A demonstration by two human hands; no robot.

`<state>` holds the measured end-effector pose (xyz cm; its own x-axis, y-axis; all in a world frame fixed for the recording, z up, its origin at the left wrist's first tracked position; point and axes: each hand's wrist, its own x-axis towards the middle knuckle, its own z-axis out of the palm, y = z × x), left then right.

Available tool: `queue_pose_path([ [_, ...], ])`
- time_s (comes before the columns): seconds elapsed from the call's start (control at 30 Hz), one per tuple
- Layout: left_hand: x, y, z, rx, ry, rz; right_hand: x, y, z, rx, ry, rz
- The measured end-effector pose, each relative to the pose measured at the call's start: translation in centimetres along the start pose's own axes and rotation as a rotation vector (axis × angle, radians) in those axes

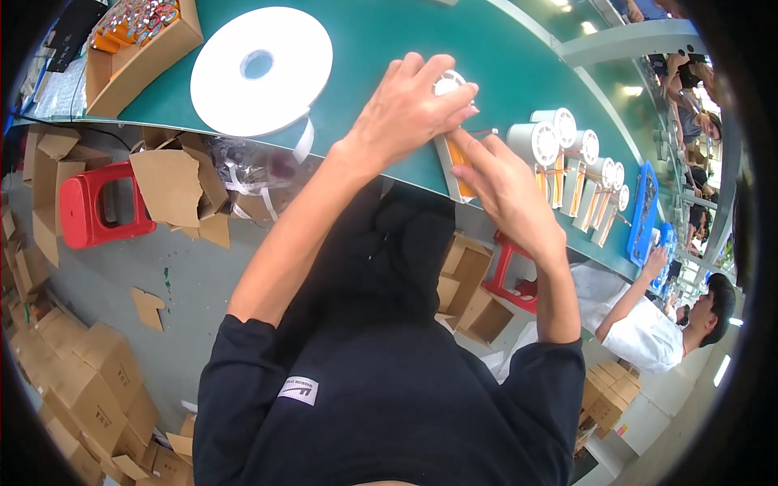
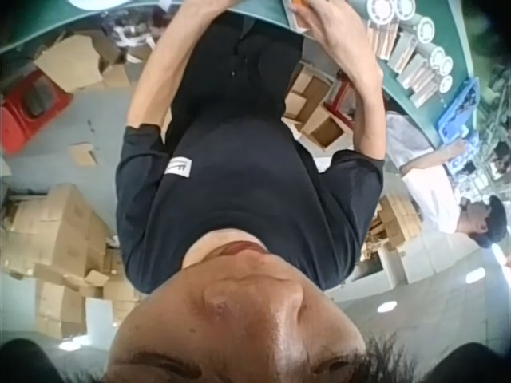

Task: The person applies tape from a roll to batteries and installs the batteries into fan casings by hand.

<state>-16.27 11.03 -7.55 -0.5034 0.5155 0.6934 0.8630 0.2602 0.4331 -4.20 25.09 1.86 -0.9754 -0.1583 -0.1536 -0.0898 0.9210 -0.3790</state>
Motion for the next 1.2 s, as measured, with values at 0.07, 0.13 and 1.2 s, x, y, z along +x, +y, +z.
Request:
queue_pose_path([
  [0.07, 0.1, 0.0, 0.0, 0.003, 0.005, 0.003, -0.1, 0.3, 0.6, 0.035, 0.057, -0.041],
  [0.13, 0.1, 0.0, 0.0, 0.004, 0.008, 0.006, -0.2, 0.2, 0.7, 0.070, 0.114, -0.081],
  [1.2, -0.3, -0.2, -0.4, 0.017, -0.045, -0.005, 1.1, 2.5, -1.9, 0.807, -0.467, 0.667],
])
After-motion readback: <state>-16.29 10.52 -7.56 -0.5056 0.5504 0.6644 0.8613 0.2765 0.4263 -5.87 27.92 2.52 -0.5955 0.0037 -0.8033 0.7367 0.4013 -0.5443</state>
